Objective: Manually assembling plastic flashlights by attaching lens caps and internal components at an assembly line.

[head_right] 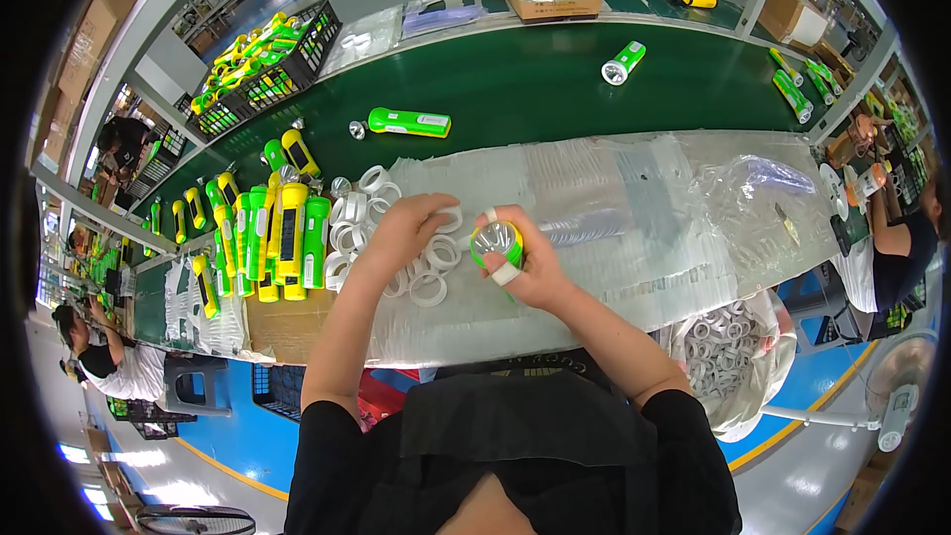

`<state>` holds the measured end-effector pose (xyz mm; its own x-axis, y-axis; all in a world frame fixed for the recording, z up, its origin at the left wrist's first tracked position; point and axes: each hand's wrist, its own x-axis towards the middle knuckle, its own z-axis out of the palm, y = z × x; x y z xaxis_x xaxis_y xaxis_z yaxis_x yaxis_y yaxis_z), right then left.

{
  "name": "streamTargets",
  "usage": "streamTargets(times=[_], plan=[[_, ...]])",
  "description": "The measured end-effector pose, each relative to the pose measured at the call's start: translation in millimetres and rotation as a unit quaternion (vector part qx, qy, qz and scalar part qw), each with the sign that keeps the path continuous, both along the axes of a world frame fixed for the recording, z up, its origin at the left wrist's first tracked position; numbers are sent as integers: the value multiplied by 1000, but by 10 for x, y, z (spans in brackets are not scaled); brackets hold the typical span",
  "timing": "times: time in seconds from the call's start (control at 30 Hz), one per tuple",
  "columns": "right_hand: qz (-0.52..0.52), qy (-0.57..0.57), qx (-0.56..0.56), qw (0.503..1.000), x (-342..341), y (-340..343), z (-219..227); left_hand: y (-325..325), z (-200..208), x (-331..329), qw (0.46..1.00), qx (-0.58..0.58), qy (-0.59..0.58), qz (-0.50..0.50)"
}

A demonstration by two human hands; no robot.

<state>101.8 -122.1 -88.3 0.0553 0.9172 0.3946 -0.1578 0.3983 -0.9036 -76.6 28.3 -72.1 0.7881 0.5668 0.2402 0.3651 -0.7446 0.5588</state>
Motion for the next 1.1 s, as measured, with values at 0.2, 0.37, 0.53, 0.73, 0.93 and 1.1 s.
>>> streamTargets(times=[0.2, 0.37, 0.53, 0.73, 0.93, 1.1], plan=[[-31, 25, -3, 999, -23, 146, 16, 330, -156, 259, 995, -97, 21, 0], [-44, 32, -3, 999, 27, 205, 12, 293, -111, 224, 994, -48, 90, -34], [-10, 58, -20, 998, -22, 272, 33, 310, -257, 122, 999, 32, 25, -6], [-13, 47, -32, 998, -29, 274, 43, -124, 211, 82, 949, -130, -287, -4], [18, 30, -30, 999, -27, 260, 72, -459, 433, -1, 949, -140, -279, -55], [27, 23, -23, 999, -17, 234, 62, -475, 453, 69, 902, -285, -322, 23]])
